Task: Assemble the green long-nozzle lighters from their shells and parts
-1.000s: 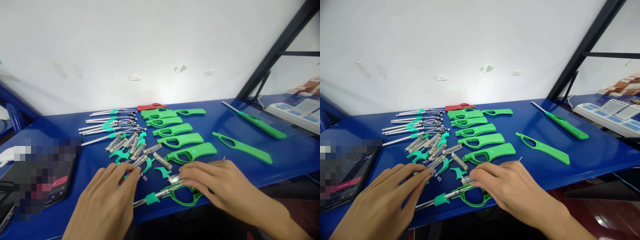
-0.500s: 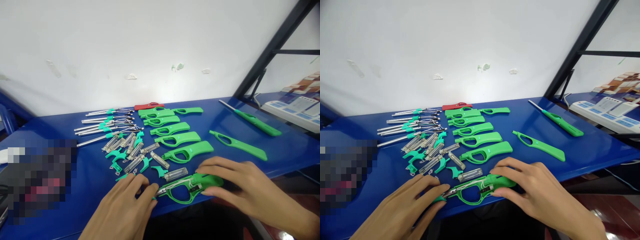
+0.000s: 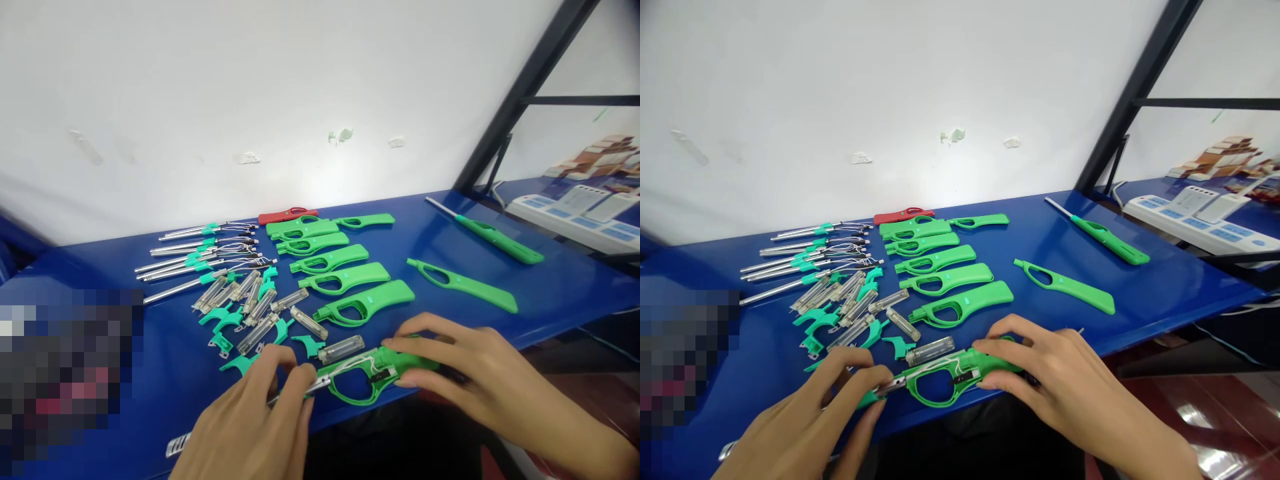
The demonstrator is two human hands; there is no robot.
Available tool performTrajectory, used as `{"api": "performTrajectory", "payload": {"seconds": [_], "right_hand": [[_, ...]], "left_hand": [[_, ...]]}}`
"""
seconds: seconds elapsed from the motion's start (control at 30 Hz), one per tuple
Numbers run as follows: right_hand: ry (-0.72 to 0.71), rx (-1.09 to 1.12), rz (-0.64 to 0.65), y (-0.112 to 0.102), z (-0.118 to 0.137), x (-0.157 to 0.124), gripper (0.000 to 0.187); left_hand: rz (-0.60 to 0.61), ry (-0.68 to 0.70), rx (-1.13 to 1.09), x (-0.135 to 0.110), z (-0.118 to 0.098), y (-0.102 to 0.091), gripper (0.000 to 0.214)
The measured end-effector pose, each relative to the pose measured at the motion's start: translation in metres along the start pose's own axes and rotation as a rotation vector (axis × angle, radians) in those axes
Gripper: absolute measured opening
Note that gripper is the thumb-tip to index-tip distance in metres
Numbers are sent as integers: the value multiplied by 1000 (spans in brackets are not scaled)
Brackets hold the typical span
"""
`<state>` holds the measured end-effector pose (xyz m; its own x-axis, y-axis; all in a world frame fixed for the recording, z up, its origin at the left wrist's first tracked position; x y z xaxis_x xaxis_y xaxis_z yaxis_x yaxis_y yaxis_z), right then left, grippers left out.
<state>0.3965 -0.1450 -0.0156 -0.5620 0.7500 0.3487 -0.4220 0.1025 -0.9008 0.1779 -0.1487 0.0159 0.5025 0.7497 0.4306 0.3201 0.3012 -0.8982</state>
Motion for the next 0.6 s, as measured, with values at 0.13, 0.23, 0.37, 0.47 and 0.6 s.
{"api": "performTrajectory", "payload": {"seconds": [0.13,0.23,0.37,0.47,0.6], "right_hand": [[-3,-2,5,0,1,0,31],[0,-6,16,0,0,1,31],[5,-27,3,-1,0,1,32],[-7,-41,-26,-3,1,0,35],[-5,-50,-25,-2,-2,-1,37]], "left_hand": [[14,31,68,1,-10,9,25],[17,44,102,2,-14,12,33],[-35,-2,68,6,-13,6,27],[-79,-16,-13,10,-15,-1,25],[-127,-65,-178,12,-13,-10,27]]}}
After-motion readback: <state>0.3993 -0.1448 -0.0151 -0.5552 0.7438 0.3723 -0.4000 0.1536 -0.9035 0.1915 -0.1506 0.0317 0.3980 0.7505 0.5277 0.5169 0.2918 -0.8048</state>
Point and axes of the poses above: each hand's wrist, its own x-axis towards the middle knuckle, its own y-axis out of the palm, z = x × y, the point moved 10 cm from there along x, towards the middle knuckle, and after that the axes turned 11 degrees about -y, right-handed, at the moved point
